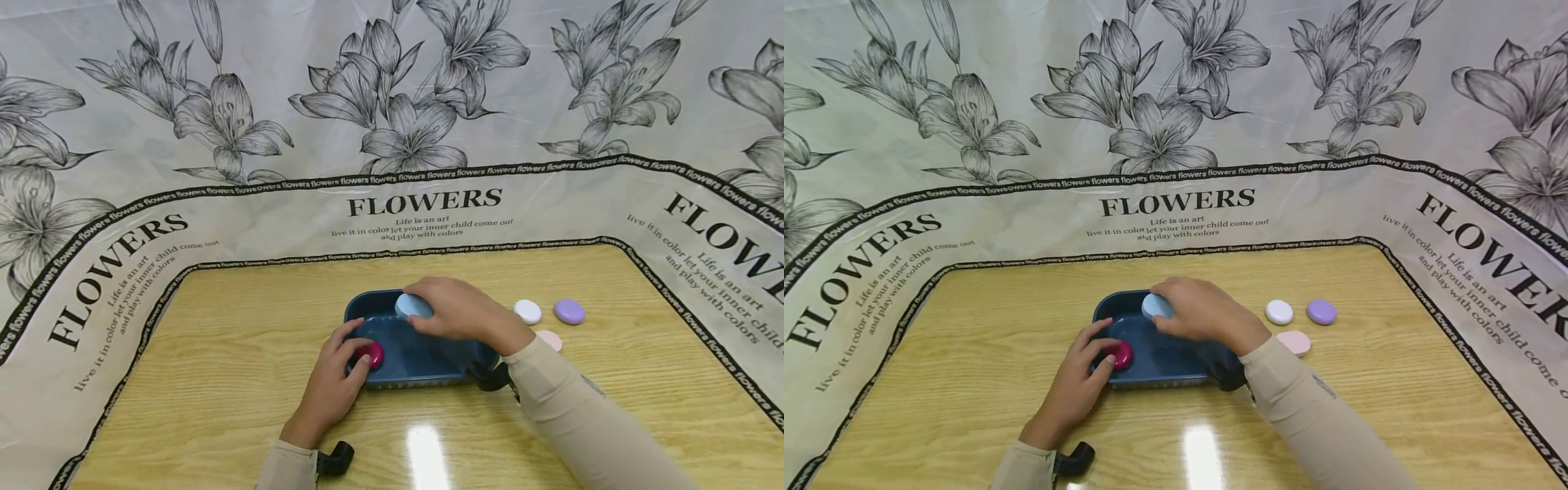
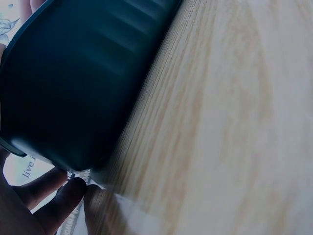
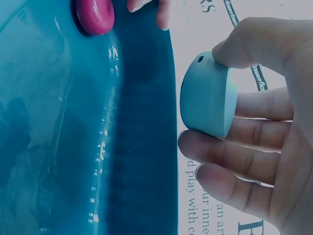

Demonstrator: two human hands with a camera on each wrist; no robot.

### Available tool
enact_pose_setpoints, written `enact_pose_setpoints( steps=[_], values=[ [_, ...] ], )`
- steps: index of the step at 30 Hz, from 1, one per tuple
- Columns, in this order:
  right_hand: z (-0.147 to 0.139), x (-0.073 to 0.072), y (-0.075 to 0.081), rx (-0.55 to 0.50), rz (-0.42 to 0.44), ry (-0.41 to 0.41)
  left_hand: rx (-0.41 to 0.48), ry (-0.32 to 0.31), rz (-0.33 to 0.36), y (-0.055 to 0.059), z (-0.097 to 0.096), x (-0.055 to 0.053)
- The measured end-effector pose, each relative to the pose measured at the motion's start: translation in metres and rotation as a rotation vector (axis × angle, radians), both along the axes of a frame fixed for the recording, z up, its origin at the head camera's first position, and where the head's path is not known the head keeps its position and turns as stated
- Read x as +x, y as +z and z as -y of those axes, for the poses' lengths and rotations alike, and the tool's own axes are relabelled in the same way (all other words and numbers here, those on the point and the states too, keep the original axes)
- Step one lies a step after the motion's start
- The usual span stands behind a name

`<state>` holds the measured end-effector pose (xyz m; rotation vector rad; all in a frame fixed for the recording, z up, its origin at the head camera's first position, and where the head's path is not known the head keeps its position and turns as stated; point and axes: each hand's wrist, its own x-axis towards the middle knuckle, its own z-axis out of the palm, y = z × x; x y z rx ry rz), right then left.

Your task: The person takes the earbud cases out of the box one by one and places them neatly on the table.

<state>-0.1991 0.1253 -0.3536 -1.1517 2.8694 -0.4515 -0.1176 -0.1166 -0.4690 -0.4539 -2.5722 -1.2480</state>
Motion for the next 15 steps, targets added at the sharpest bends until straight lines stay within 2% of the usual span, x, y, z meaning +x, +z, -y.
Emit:
enact_pose_setpoints(
  steps=[15],
  values=[
    [-0.018,0.007,-0.002,-0.101,-0.017,-0.068,0.001,0.014,0.008,-0.001,-0.001,0.0]
  ],
)
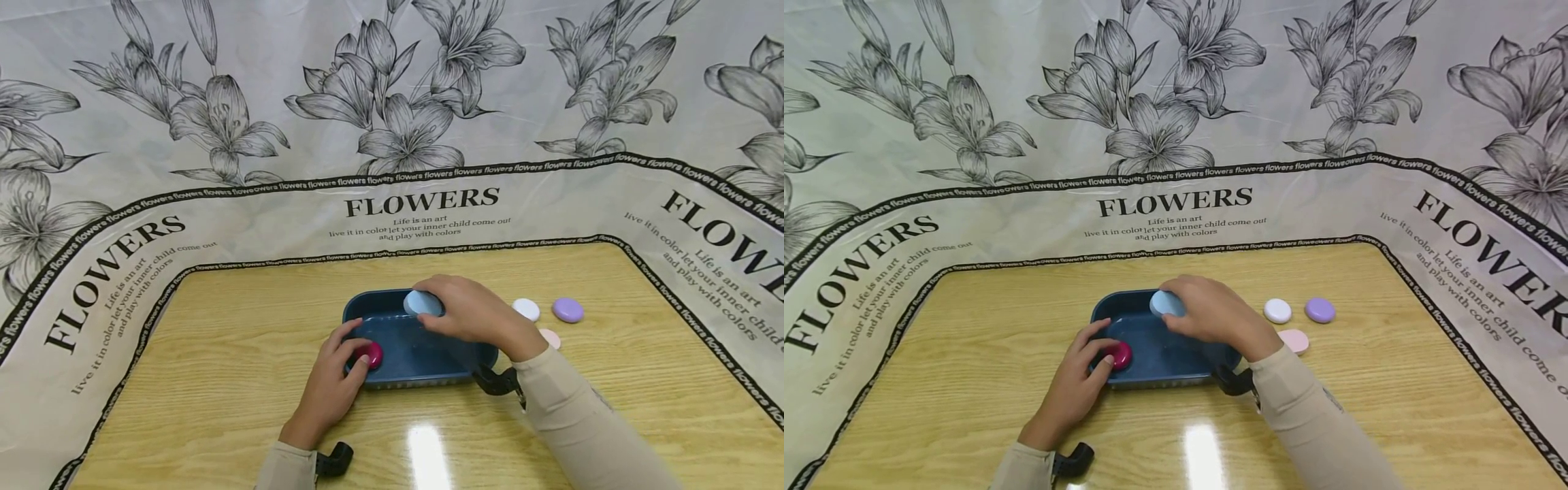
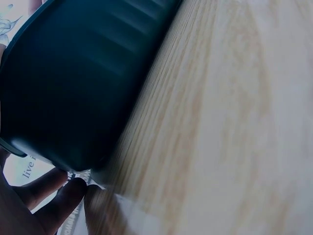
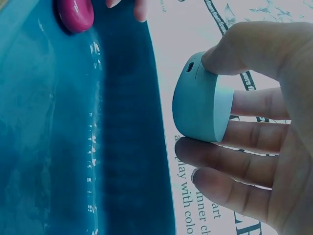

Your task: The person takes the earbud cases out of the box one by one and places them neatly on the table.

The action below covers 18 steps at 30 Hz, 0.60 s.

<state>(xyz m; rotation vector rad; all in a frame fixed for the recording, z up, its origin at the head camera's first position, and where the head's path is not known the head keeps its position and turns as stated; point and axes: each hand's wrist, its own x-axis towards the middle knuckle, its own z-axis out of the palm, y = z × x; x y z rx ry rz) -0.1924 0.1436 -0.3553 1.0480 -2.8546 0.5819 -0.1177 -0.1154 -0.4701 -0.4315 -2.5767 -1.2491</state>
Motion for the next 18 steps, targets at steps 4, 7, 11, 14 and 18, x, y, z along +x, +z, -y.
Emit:
enact_pose_setpoints(
  steps=[4,7,11,14,18],
  values=[
    [-0.003,0.001,-0.001,-0.036,0.01,-0.02,0.008,-0.011,-0.019,0.001,0.001,-0.002],
    [-0.007,0.003,-0.001,-0.074,0.021,-0.037,0.013,-0.022,-0.032,0.001,0.002,-0.003],
    [-0.012,0.006,-0.003,-0.113,0.033,-0.051,0.01,-0.025,-0.036,0.001,0.003,-0.004],
    [-0.015,0.009,-0.006,-0.137,0.038,-0.056,0.006,-0.023,-0.032,0.001,0.004,-0.004],
    [-0.019,0.012,-0.01,-0.174,0.063,-0.082,0.012,-0.031,-0.018,0.002,0.004,-0.002]
  ],
)
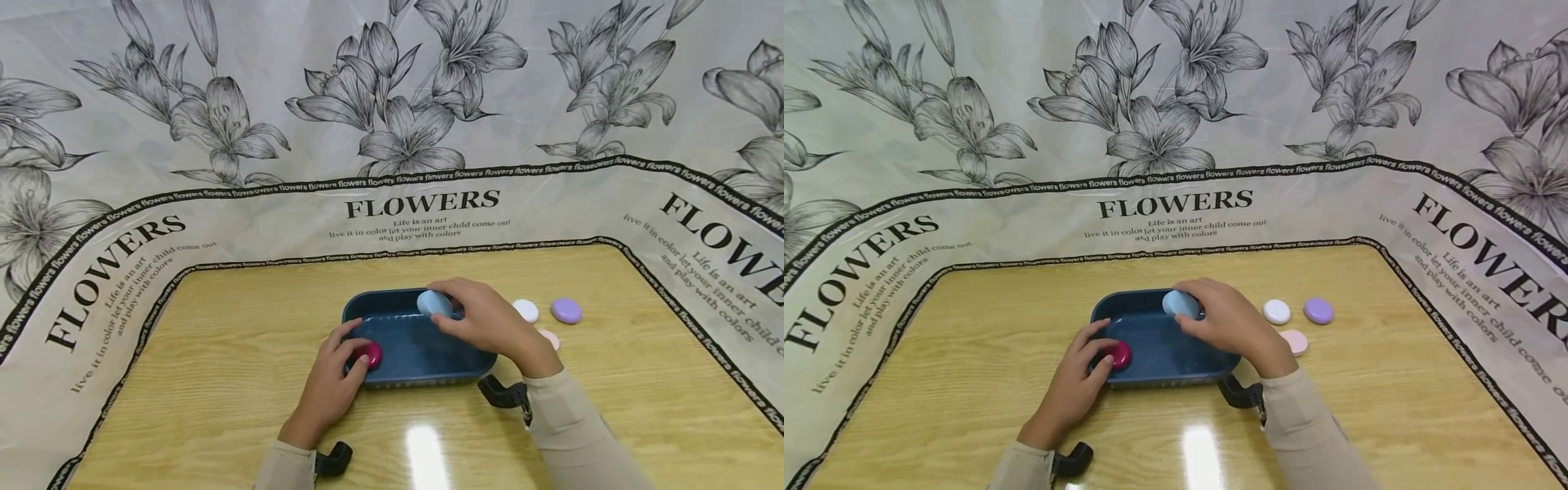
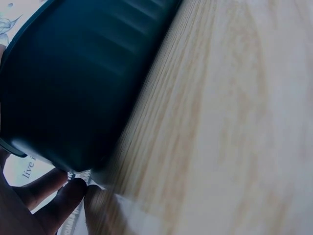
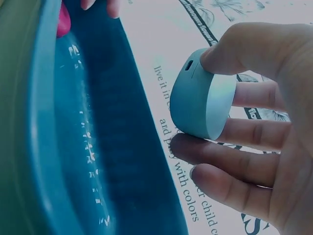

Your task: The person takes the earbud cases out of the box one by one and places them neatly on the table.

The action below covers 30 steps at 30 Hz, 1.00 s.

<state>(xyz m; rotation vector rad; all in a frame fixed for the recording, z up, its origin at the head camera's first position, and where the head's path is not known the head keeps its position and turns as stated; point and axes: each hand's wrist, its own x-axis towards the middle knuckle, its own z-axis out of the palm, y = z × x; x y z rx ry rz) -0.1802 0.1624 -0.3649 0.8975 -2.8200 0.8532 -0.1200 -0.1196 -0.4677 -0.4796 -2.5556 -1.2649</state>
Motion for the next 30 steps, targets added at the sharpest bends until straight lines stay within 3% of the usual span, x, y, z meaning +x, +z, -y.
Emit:
enact_pose_setpoints(
  steps=[4,19,30],
  values=[
    [-0.003,0.003,-0.006,-0.027,0.007,-0.029,0.001,-0.004,0.013,-0.001,-0.001,0.003],
    [-0.015,0.008,-0.018,-0.215,0.088,0.009,-0.013,0.004,0.012,-0.004,-0.002,0.004],
    [-0.029,0.008,-0.011,-0.217,0.066,-0.004,0.001,0.001,-0.001,-0.002,-0.004,0.005]
  ],
)
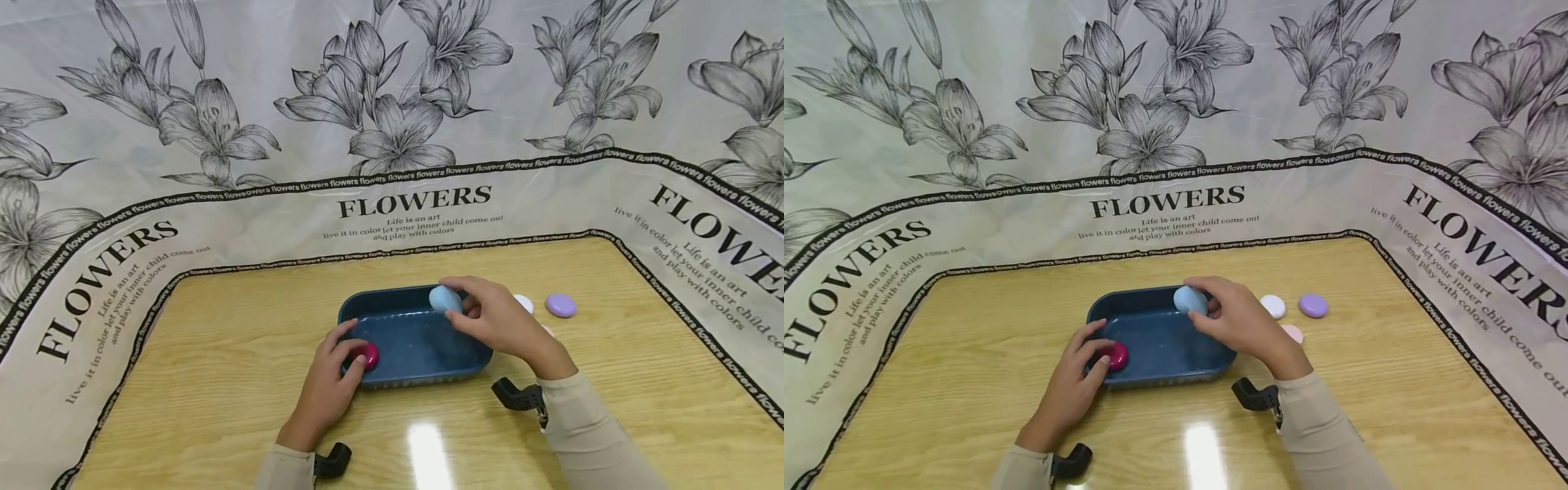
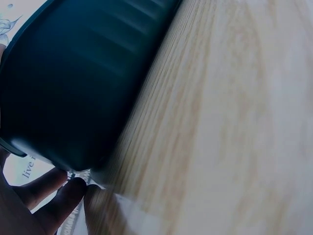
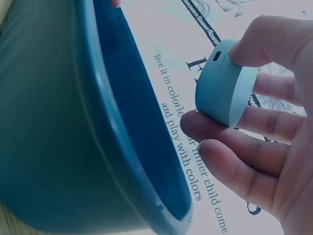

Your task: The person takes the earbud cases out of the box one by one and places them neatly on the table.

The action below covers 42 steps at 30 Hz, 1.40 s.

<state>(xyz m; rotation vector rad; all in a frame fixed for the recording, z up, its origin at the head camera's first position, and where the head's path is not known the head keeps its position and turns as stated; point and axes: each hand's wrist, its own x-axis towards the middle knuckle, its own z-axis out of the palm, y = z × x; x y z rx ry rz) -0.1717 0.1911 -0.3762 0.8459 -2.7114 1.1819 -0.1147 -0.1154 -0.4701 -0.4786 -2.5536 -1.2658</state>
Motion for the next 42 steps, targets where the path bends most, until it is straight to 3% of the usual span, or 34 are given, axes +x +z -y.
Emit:
enact_pose_setpoints(
  steps=[10,20,24,35,42],
  values=[
    [-0.015,0.012,0.001,0.006,0.026,-0.063,0.001,-0.01,-0.001,-0.004,-0.003,0.002],
    [-0.044,0.03,0.002,0.05,-0.059,-0.133,0.003,-0.017,0.007,-0.003,-0.007,0.001],
    [-0.058,0.036,0.003,0.054,-0.053,-0.148,0.001,-0.018,0.006,-0.003,-0.007,0.0],
    [-0.093,0.042,0.012,0.142,-0.004,-0.232,0.009,-0.017,0.032,-0.001,-0.006,0.002],
    [-0.107,0.035,0.016,0.213,0.036,-0.239,0.011,0.01,0.006,-0.001,-0.002,0.002]
  ],
)
